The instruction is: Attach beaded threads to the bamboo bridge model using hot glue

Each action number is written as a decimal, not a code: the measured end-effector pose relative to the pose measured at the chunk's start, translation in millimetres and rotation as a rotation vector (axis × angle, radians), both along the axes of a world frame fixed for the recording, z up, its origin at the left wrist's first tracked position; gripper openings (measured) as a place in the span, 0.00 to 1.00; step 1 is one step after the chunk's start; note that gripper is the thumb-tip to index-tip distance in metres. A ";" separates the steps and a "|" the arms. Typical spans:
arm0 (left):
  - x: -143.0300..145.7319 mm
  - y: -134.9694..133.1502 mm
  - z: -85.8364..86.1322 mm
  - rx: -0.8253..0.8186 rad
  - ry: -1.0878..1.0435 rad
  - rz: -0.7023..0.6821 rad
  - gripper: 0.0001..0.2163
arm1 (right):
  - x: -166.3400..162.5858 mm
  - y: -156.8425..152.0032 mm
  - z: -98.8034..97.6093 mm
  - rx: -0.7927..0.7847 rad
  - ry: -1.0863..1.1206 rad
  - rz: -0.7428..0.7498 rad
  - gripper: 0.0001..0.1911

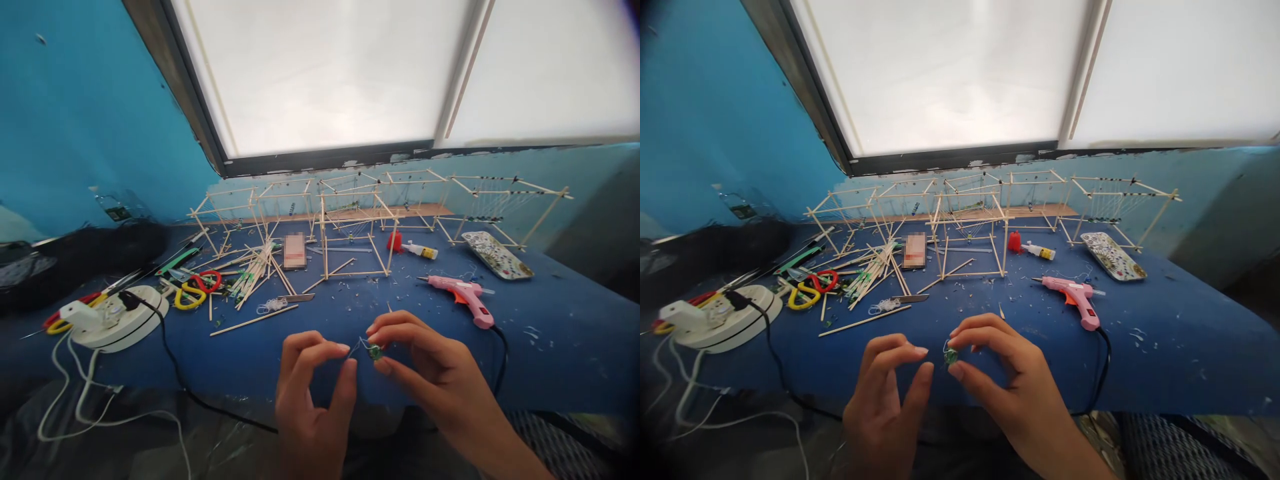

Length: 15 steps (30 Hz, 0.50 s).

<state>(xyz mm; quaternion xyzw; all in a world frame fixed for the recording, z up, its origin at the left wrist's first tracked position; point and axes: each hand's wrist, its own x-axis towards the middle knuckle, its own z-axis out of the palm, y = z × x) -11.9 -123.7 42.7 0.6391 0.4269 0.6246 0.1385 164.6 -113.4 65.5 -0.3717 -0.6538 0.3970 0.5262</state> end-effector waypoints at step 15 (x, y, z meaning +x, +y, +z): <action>2.5 -1.2 6.2 0.470 0.356 0.179 0.11 | 0.6 -8.6 1.3 -0.001 -0.001 0.071 0.07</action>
